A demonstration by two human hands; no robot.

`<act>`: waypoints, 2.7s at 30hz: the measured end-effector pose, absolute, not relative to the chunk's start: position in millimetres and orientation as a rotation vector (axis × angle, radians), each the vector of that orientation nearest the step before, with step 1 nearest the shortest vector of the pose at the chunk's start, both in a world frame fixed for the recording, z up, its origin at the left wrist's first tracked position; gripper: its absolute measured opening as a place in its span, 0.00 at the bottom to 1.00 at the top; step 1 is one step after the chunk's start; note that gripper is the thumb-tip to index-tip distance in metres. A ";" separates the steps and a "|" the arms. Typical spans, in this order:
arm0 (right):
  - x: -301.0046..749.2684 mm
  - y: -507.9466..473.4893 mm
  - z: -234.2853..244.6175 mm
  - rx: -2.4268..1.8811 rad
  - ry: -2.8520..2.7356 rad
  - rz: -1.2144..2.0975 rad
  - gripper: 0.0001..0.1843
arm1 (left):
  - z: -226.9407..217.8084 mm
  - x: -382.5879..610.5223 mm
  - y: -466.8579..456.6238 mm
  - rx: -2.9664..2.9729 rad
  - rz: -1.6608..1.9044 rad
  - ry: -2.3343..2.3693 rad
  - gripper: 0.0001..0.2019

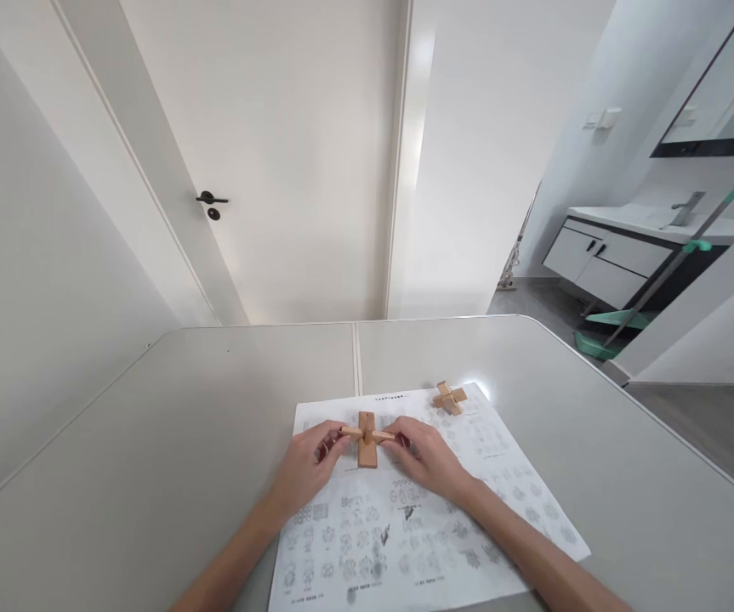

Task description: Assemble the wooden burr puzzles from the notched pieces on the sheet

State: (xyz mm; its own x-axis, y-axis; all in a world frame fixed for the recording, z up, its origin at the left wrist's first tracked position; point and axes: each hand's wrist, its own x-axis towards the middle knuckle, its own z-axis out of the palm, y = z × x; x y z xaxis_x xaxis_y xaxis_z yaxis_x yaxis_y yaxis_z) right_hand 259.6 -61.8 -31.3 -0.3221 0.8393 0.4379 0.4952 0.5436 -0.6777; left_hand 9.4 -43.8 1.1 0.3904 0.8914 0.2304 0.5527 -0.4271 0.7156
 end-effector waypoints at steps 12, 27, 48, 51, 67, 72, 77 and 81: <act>259.6 -59.8 -27.5 -1.079 -2.019 0.493 0.10 | 1.6 8.3 -41.8 2.145 0.787 1.239 0.12; 254.1 -65.4 -24.8 -0.968 -2.036 0.493 0.09 | 4.1 11.1 -46.2 2.126 0.695 1.056 0.38; 249.4 -69.3 -20.0 -0.985 -1.999 0.481 0.11 | 16.9 11.1 -46.3 2.041 0.755 1.055 0.36; 251.1 -67.8 -20.3 -0.999 -2.001 0.463 0.11 | 17.5 10.3 -45.7 2.036 0.764 1.067 0.36; 254.3 -66.7 -21.3 -1.022 -2.008 0.467 0.11 | 11.7 9.0 -44.1 2.038 0.778 1.089 0.37; 253.8 -67.0 -20.6 -0.992 -2.028 0.498 0.10 | 13.3 8.6 -45.0 2.020 0.758 1.084 0.37; 253.0 -68.5 -17.1 -0.969 -2.089 0.453 0.09 | 11.5 6.6 -45.6 2.024 0.777 1.046 0.38; 252.8 -69.1 -15.3 -0.957 -2.115 0.445 0.09 | 9.8 5.7 -45.6 2.019 0.777 1.054 0.39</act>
State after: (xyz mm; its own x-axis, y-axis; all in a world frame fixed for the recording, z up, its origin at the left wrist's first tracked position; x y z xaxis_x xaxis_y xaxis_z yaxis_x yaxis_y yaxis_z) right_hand 252.8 -69.1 -15.3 -0.4319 0.7526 0.4970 0.4886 0.6585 -0.5724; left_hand 5.7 -45.6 9.8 0.4841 0.8566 0.1783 0.4237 -0.4078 0.8088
